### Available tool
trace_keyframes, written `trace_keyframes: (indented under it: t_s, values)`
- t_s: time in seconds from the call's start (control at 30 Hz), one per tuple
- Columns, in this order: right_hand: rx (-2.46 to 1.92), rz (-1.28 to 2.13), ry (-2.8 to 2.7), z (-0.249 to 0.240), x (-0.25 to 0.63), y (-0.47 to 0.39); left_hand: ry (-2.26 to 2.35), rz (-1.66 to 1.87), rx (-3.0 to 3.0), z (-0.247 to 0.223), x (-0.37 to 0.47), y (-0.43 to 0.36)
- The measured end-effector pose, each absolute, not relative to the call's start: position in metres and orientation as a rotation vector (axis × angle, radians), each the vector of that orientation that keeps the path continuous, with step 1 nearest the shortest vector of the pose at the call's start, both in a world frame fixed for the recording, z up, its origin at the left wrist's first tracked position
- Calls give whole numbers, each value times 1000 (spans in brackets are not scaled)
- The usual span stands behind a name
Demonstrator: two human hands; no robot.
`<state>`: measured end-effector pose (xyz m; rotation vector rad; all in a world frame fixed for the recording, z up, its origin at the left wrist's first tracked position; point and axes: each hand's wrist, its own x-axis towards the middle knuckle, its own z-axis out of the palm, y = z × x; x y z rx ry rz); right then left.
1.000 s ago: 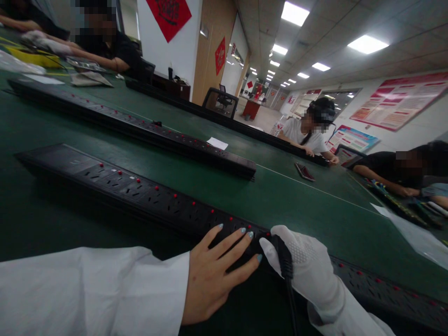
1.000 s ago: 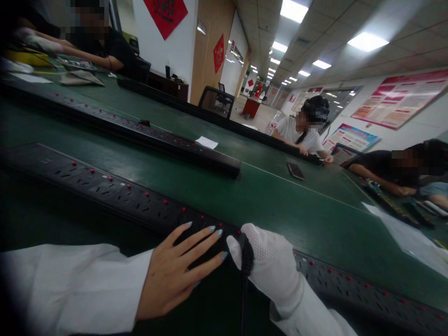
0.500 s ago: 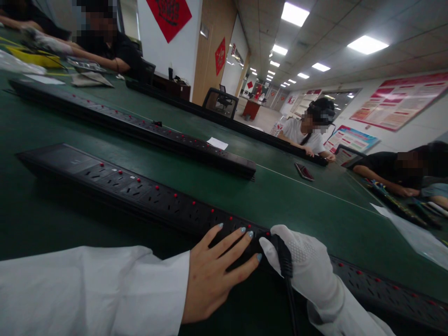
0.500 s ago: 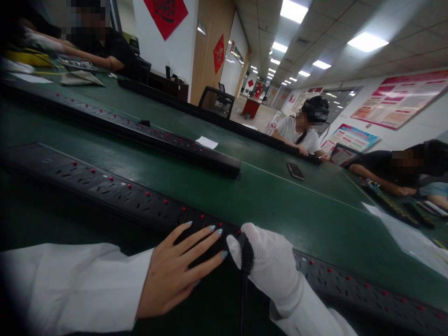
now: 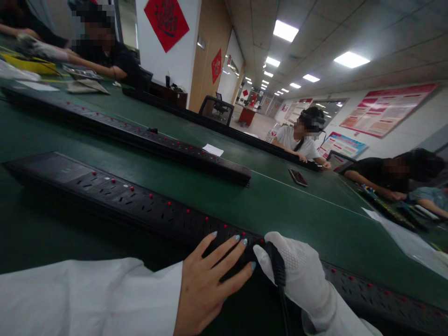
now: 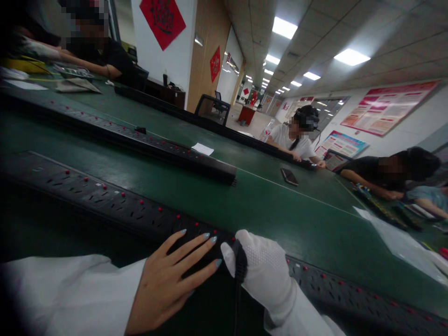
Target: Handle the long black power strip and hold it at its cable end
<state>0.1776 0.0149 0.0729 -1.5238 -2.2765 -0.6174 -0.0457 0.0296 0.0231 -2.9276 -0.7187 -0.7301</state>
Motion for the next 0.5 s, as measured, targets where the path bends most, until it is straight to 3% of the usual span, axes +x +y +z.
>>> trace_keyframes:
  t_s: [0.5]
  values:
    - [-1453,-677,-2242,70,179,16,-739,-964,-2814,14,-40,30]
